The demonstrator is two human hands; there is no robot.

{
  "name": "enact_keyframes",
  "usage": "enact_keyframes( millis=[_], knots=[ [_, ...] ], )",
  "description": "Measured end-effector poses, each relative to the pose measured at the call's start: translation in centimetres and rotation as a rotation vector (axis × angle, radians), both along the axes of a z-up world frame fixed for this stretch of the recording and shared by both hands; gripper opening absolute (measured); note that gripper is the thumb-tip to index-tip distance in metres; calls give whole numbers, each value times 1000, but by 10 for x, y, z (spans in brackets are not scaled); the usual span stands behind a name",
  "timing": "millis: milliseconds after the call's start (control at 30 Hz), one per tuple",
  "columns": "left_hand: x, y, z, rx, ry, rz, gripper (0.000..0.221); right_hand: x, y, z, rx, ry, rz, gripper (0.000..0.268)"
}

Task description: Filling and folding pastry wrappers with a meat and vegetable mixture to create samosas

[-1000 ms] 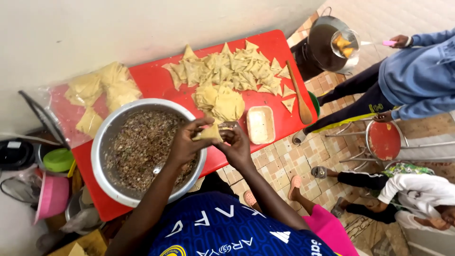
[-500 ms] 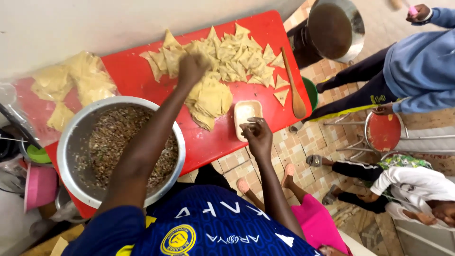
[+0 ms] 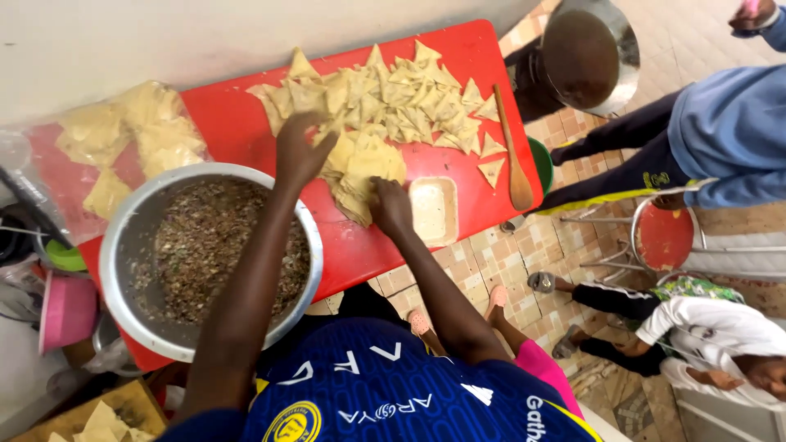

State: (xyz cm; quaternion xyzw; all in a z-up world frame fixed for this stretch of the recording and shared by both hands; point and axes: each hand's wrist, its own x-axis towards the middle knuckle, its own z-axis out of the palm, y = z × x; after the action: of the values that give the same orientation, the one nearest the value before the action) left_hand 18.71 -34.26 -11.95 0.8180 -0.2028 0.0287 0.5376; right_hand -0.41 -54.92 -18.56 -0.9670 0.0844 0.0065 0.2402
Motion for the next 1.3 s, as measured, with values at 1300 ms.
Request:
enact_keyframes(
  millis=[1300],
  knots=[
    [-172,202,131,-495,658,35,44,8,201,239,934,-360,5,39]
  ],
)
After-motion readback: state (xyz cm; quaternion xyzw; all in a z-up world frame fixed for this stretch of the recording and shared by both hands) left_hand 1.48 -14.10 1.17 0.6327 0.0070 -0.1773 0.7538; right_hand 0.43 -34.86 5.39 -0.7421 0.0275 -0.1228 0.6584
